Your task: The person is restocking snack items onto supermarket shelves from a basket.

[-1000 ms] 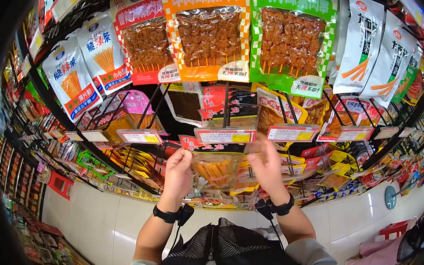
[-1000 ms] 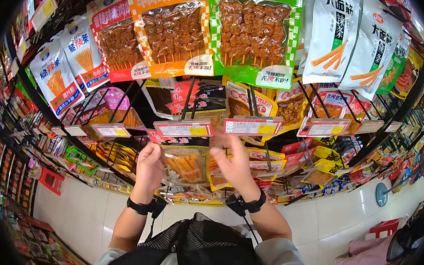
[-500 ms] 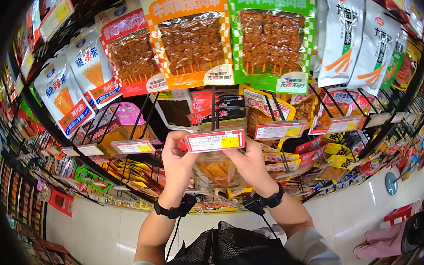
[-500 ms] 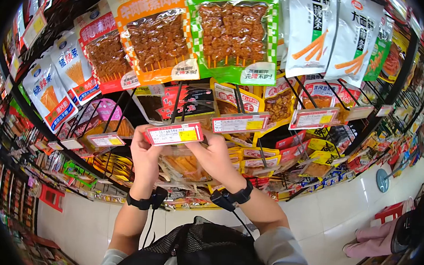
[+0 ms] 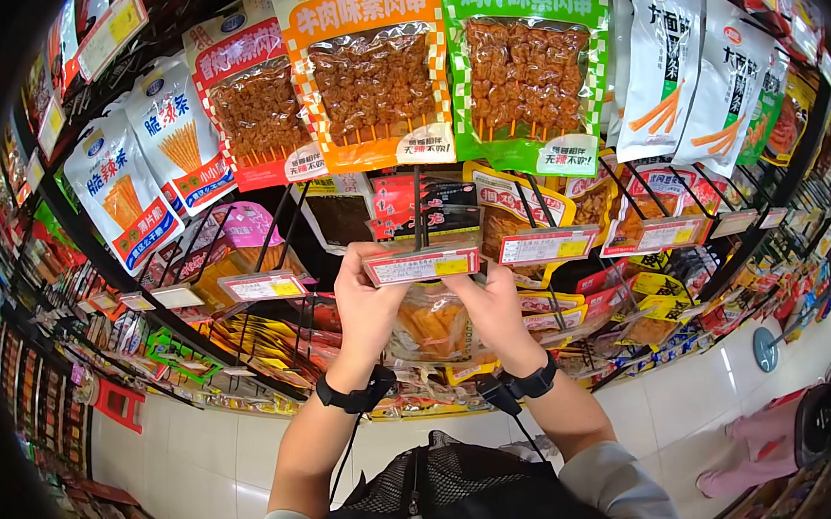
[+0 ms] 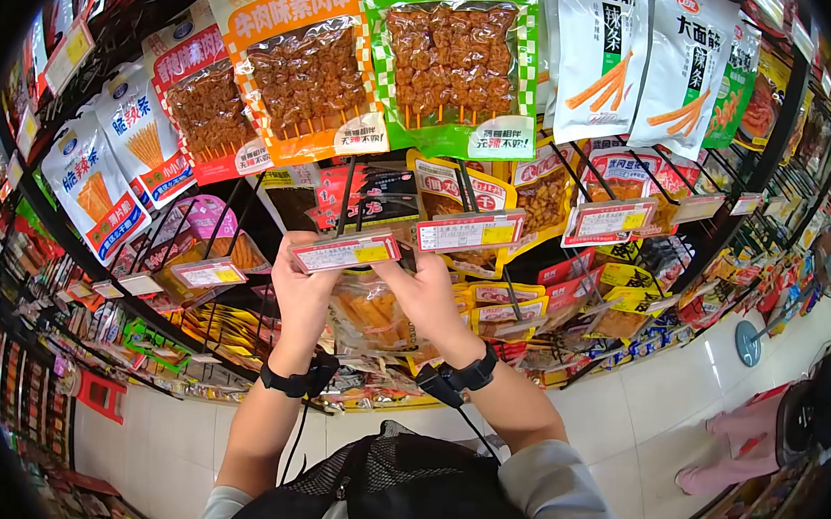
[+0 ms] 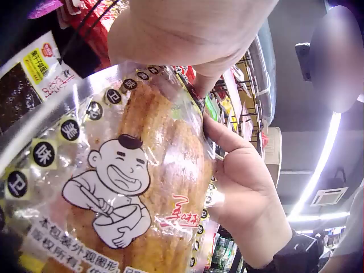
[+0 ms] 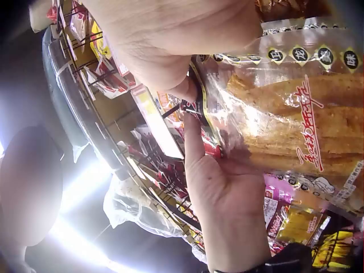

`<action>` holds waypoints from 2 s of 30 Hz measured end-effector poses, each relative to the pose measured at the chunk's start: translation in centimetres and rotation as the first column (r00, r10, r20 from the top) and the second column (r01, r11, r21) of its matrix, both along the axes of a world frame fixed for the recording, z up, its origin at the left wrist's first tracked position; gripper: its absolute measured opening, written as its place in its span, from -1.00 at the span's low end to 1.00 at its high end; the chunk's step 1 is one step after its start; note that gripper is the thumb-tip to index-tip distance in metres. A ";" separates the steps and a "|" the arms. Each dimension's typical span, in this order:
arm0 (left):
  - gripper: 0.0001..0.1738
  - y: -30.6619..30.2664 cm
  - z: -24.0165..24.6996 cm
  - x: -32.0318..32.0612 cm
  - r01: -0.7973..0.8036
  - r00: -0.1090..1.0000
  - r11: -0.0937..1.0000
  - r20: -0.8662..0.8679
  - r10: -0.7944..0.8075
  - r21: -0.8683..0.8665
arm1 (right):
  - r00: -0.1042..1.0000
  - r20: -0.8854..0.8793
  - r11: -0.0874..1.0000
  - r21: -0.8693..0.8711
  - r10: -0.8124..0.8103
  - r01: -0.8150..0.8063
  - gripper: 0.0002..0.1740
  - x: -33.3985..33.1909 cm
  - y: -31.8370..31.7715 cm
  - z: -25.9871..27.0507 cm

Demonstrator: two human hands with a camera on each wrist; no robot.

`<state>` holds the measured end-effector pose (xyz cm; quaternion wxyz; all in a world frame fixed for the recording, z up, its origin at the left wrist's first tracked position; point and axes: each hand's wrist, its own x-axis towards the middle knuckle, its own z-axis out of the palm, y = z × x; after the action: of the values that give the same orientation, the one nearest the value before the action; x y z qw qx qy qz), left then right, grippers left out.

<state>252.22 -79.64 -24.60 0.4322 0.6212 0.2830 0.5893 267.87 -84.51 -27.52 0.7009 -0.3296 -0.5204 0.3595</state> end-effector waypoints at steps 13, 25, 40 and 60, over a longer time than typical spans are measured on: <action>-0.62 -0.3 0.0 0.2 -0.042 0.999 0.996 -0.026 0.044 0.074 | 0.993 -0.112 0.998 -0.046 0.037 -0.043 -0.74 -0.6 -0.7 0.8; -0.60 0.1 0.7 0.3 -0.082 0.990 0.985 -0.102 0.099 0.154 | 0.997 -0.072 1.000 0.007 -0.022 0.022 -0.71 -0.9 -1.0 1.0; -0.60 2.0 -0.3 -0.2 -0.027 0.994 0.999 -0.106 0.030 0.036 | 0.988 -0.028 0.987 0.049 -0.155 0.156 -0.66 -1.5 1.0 -1.6; -0.66 1.5 -7.2 -3.7 0.225 0.959 0.955 -0.131 -0.252 -0.195 | 0.975 0.217 0.976 -0.197 -0.051 0.095 -0.61 1.3 -2.5 -7.0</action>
<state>248.57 -78.13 -31.83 0.5310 0.6534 0.2900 0.4550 269.13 -87.05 -34.52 0.6167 -0.4558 -0.5391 0.3484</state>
